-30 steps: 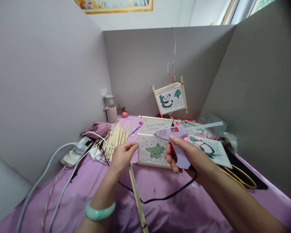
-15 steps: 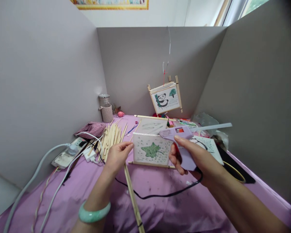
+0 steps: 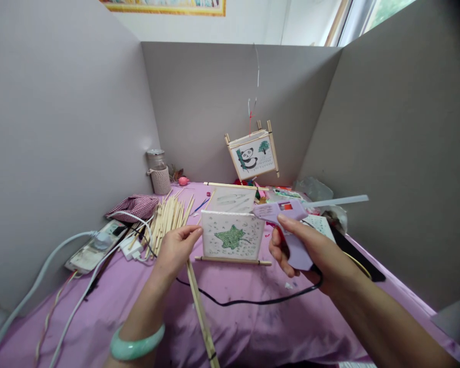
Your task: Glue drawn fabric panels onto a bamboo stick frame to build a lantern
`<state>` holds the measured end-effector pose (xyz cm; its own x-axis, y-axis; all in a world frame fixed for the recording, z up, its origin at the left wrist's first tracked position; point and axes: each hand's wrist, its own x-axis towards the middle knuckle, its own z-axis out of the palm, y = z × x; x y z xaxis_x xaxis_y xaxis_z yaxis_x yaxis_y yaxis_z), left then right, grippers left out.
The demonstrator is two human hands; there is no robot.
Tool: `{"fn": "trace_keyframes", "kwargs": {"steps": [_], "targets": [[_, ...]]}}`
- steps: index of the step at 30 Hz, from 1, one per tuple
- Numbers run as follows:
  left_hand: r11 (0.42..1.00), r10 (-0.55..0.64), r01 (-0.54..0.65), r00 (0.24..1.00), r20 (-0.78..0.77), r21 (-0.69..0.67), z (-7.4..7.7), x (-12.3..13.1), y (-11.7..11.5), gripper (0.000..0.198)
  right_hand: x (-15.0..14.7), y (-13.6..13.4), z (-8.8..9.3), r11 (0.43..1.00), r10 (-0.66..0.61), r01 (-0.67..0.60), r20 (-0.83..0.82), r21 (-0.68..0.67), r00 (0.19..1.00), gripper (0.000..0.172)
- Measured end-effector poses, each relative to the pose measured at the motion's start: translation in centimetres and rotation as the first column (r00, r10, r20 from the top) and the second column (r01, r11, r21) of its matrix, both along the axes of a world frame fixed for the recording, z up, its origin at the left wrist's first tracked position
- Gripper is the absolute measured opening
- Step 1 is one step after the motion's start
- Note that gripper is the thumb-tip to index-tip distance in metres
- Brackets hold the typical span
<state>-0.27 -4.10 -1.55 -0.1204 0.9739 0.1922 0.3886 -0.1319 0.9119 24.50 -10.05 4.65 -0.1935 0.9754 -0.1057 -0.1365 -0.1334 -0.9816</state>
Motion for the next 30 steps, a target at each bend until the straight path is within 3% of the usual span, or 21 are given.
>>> {"fn": "trace_keyframes", "kwargs": {"steps": [30], "targets": [[0.999,0.026,-0.026,0.999,-0.024,-0.020,-0.2,0.0,0.2,0.037,2.3,-0.8,-0.3,0.997,-0.075,0.075,0.011,0.006,0.997,0.043]]}}
